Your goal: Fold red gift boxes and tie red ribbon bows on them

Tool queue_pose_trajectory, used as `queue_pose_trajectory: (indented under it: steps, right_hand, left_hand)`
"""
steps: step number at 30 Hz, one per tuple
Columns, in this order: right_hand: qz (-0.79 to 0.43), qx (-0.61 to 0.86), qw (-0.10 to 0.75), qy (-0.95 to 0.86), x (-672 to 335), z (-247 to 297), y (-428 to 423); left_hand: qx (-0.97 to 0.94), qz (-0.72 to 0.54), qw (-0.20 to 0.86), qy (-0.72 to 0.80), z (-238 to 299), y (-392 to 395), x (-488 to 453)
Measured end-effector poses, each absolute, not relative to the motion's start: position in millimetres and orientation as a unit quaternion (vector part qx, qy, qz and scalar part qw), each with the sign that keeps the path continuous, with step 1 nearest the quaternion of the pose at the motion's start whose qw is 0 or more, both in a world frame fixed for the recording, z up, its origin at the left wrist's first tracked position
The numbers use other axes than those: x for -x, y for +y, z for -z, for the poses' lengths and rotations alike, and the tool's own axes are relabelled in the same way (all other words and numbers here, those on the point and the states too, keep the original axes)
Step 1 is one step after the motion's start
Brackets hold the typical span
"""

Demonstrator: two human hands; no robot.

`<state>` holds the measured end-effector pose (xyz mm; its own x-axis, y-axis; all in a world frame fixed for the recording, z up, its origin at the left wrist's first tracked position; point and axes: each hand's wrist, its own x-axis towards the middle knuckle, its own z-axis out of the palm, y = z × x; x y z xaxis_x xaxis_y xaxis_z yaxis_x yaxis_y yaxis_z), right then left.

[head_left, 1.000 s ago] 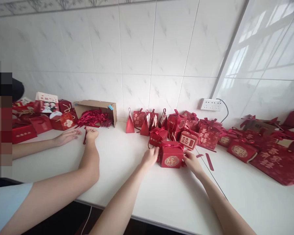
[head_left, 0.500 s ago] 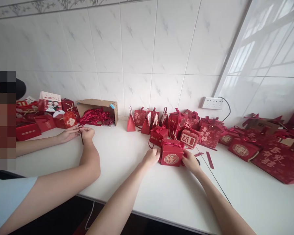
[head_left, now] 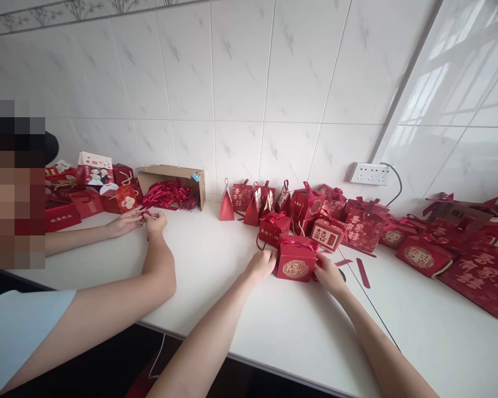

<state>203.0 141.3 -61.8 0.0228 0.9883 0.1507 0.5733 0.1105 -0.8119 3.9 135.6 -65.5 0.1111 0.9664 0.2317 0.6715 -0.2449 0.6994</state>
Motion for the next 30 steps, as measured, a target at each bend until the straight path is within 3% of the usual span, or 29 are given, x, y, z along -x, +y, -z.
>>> queue_pose_trajectory:
  steps: [13, 18, 22, 27, 30]
  right_hand:
    - [-0.224, 0.584, 0.409, -0.665, -201, 64, 144]
    - [-0.157, 0.584, 0.501, -0.619, -209, 50, 142]
    - [-0.097, 0.547, 0.564, -0.611, -200, 35, 128]
    - [-0.113, 0.451, 0.522, -0.715, -179, 36, 118]
    - [-0.124, 0.459, 0.515, -0.713, -185, 35, 119]
  left_hand:
    - [-0.711, -0.396, 0.254, 0.522, 64, 137, 1]
    - [-0.710, -0.431, 0.289, 0.475, 59, 134, 5]
    - [-0.623, -0.559, 0.234, 0.494, 52, 136, -1]
    - [-0.576, -0.629, 0.318, 0.415, 47, 139, -7]
    - [-0.546, -0.650, 0.308, 0.428, 42, 135, -4]
